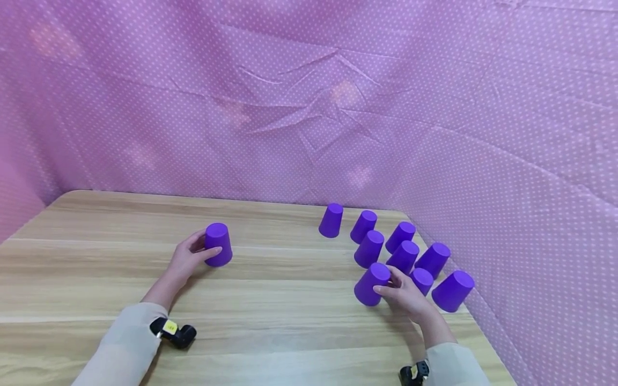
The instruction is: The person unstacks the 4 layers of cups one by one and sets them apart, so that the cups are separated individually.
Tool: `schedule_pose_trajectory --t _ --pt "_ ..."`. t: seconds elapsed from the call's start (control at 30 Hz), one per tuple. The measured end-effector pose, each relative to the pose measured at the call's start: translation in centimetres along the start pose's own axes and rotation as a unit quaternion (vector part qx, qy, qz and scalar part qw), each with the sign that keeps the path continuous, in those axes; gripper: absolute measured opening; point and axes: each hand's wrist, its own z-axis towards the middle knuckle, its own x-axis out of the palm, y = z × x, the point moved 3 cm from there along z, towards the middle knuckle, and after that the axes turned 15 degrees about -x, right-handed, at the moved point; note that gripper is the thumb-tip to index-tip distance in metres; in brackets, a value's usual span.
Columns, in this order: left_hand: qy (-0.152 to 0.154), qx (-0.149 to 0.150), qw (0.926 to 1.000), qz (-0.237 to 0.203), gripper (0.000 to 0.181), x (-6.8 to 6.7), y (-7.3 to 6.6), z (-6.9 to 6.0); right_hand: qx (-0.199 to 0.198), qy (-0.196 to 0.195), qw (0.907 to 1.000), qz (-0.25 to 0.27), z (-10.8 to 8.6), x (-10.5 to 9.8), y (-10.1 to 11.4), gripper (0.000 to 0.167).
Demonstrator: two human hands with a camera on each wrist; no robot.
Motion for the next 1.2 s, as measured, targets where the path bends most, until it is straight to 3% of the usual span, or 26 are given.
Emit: schedule_pose_trajectory --t 0.2,0.4,0.87,1.2 --pt "0.012 0.004 0.9999 -0.004 0.072 0.3 -0.5 0.2 0.008 -0.003 1.0 0.0 0.0 0.0 -0.1 0.053" --pt "0.027 0.02 0.9992 -0.023 0.07 1.4 -1.3 0.5 0.019 -0.006 0.9998 -0.006 0.0 0.0 -0.2 0.058" --pt "0.061 0.026 0.9976 -0.021 0.065 5.0 -3.4 0.5 0.002 -0.006 0.9998 0.019 0.1 0.0 -0.5 0.052" --pt "0.077 0.042 0.9961 -0.013 0.063 8.0 -6.4 1.1 0.009 -0.013 0.9996 0.022 0.0 0.0 -0.3 0.054"
